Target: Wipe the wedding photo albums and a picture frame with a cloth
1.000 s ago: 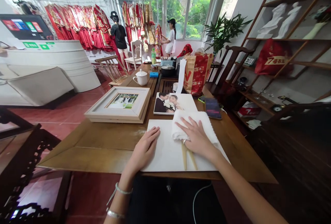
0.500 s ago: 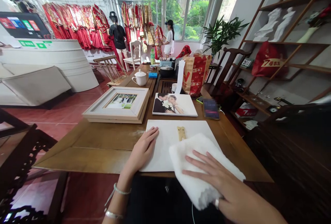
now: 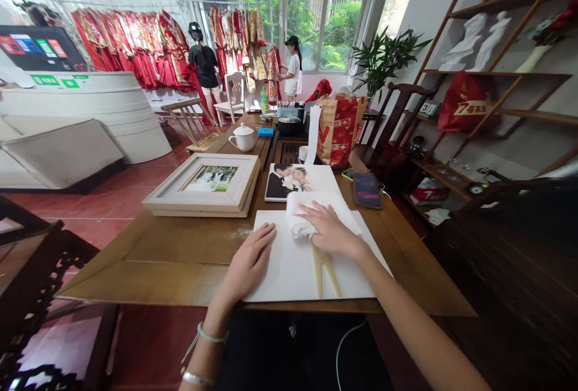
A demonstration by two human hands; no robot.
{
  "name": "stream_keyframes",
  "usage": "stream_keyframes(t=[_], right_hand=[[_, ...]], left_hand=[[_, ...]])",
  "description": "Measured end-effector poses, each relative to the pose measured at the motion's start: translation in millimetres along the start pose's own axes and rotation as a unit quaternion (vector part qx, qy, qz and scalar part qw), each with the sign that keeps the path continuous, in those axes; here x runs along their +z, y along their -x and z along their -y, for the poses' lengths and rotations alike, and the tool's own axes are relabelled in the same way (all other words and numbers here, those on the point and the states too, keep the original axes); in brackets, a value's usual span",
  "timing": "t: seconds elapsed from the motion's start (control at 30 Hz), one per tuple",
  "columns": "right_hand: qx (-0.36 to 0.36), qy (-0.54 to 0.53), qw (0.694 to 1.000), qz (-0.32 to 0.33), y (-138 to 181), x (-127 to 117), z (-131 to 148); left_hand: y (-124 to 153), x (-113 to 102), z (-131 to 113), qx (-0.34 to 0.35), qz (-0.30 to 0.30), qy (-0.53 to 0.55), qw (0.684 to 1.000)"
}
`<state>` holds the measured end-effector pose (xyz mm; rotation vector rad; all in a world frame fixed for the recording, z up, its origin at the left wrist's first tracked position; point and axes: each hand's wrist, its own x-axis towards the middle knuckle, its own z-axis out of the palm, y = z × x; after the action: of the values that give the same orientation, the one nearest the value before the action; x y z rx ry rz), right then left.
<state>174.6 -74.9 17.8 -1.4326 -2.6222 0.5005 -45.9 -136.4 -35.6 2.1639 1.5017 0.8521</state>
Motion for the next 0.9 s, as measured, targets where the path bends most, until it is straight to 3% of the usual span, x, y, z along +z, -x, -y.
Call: stream_keyframes(t=[0.1,0.27,0.4,0.5,0.6,0.73,0.9], right_hand=[[-0.018,0.009,1.0,-0.005,7.9,10.9,22.8],[-0.082,0.011,0.997,0.0,70.3,27.4,54.6],[-0.114,-0.02,0.99,0.075,116.1,14.3,60.4],[-0.097,-0.029,0.988,0.117,129.9,-2.8,50.5],[-0.048,-0.013,0.996,0.072,125.3,-9.2,34.5],[0.005,0.019,0.999,-0.033,94.6,4.1,24.6],[-0.043,0.028,0.996,-0.068,62.2,31.0,56.7]], left_hand=[[-0.9,-0.2,-0.6,0.001,0.001,0.003,1.0],[-1.1,0.2,0.8,0.002,0.003,0.011,1.0],[0.4,1.1,2.8,-0.001,-0.004,0.011,1.0],[1.4,0.8,2.5,-0.003,-0.008,0.012,1.0],[1.8,-0.3,1.1,-0.004,-0.006,0.01,1.0],[1.4,-1.0,0.2,-0.009,-0.003,0.01,1.0],[-0.2,0.4,1.6,-0.003,-0.014,0.028,0.999]])
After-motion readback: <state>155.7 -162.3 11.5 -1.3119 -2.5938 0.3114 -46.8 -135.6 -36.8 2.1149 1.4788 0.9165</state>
